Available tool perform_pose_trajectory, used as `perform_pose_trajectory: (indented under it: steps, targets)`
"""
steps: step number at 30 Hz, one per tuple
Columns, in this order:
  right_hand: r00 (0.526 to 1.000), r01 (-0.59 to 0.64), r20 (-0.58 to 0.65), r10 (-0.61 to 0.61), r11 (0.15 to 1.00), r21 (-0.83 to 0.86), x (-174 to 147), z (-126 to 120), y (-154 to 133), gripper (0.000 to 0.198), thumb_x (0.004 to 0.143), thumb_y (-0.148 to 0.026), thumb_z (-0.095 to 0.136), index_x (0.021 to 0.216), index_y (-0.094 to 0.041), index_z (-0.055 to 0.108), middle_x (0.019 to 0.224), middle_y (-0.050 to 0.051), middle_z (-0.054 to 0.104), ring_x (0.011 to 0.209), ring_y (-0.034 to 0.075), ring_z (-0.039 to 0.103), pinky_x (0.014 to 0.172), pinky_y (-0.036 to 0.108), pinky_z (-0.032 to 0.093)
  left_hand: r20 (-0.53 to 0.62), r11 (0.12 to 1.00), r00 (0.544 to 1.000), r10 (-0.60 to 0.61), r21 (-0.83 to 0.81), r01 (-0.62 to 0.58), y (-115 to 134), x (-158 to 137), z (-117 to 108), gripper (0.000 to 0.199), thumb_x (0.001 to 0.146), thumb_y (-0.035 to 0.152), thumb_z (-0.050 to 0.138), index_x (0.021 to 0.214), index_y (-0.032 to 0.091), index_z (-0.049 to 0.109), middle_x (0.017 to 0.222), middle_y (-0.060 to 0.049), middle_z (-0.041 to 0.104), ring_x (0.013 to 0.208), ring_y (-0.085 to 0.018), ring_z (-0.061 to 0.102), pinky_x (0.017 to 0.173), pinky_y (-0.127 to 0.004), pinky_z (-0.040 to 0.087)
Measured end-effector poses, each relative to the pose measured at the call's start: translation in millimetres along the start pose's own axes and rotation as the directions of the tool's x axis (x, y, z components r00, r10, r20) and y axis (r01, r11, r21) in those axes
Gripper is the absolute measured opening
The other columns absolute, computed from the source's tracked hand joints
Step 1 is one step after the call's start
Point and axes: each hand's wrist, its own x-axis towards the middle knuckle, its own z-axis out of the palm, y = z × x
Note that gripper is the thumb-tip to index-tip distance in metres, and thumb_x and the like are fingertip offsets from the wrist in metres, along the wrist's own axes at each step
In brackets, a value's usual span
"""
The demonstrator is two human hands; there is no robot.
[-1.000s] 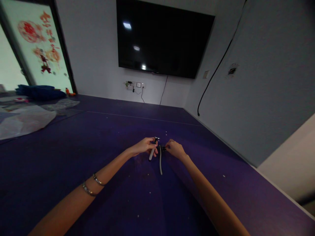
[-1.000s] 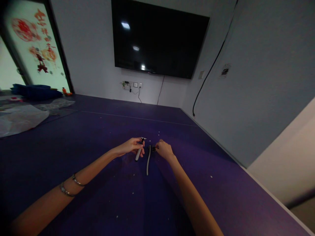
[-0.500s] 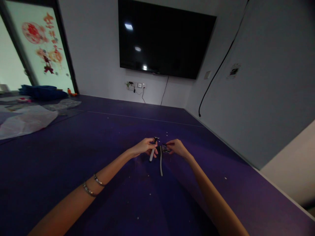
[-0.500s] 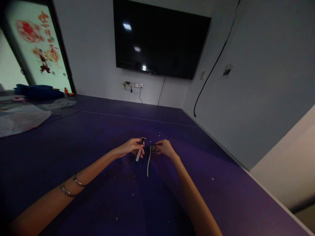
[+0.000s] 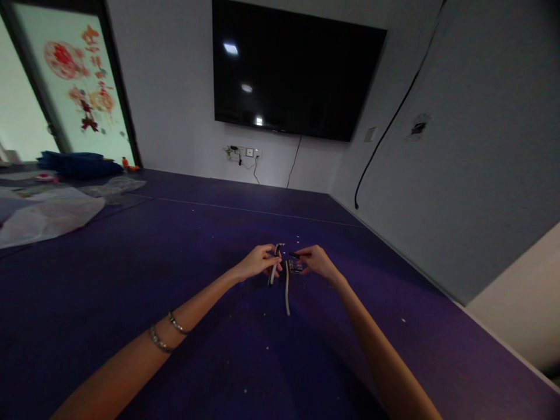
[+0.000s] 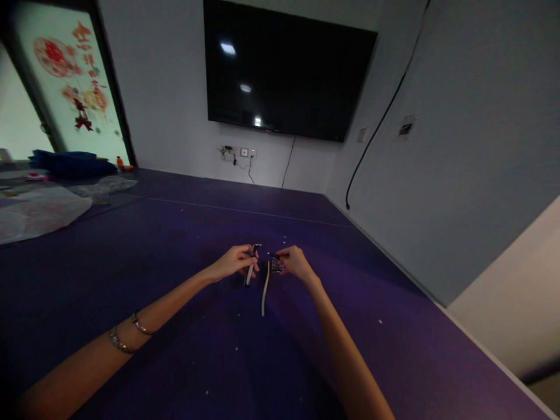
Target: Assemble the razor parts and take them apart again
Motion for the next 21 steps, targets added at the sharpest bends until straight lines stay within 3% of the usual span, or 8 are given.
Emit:
perform_pose_trajectory:
  steps: [3, 7, 11, 21]
  targets:
    - [0.999, 0.036, -0.007, -0.036, 0.999, -0.005, -1, -3, -7, 0.037, 0.069, -0.002, 0.045, 0.097, -0.008, 0.068, 0.073, 0.005, 0.066, 0.067, 0.015, 0.063, 0.046, 0.021, 0.054, -0.15, 0.993, 0.983, 0.104, 0.076, -0.094, -6, 4, 3, 0.026, 0.072, 0.032, 0.064, 0.085, 0.015, 0.05, 0.067, -0.002, 0.062, 0.057, -0.013, 0.061, 0.056, -0.026, 0.048]
    - [0.993, 0.111, -0.036, -0.11, 0.993, 0.032, -3, -8, -18, 0.035, 0.072, -0.007, 0.051, 0.104, -0.011, 0.065, 0.08, 0.006, 0.067, 0.069, 0.014, 0.063, 0.05, 0.021, 0.055, -0.282, 0.922, 0.915, 0.289, 0.338, -0.188, -11, 2, 6, 0.026, 0.07, 0.036, 0.065, 0.08, 0.017, 0.051, 0.061, 0.003, 0.056, 0.057, -0.011, 0.055, 0.055, -0.022, 0.042]
    - [0.983, 0.182, -0.047, -0.18, 0.983, 0.038, -11, -10, -36, 0.034, 0.073, -0.009, 0.054, 0.105, -0.012, 0.065, 0.084, 0.007, 0.066, 0.07, 0.013, 0.063, 0.053, 0.021, 0.054, -0.28, 0.824, 0.865, 0.415, 0.518, -0.228, -12, -6, 14, 0.026, 0.073, 0.04, 0.063, 0.078, 0.018, 0.051, 0.057, 0.006, 0.049, 0.052, -0.008, 0.044, 0.052, -0.02, 0.034]
    - [0.941, 0.335, -0.038, -0.338, 0.94, -0.056, -31, -8, -67, 0.033, 0.075, -0.012, 0.054, 0.105, -0.016, 0.065, 0.083, 0.006, 0.069, 0.065, 0.011, 0.063, 0.06, 0.023, 0.053, -0.258, 0.777, 0.849, 0.461, 0.579, -0.246, -14, -10, 33, 0.028, 0.077, 0.045, 0.056, 0.076, 0.019, 0.045, 0.054, 0.007, 0.042, 0.049, -0.008, 0.037, 0.05, -0.022, 0.028]
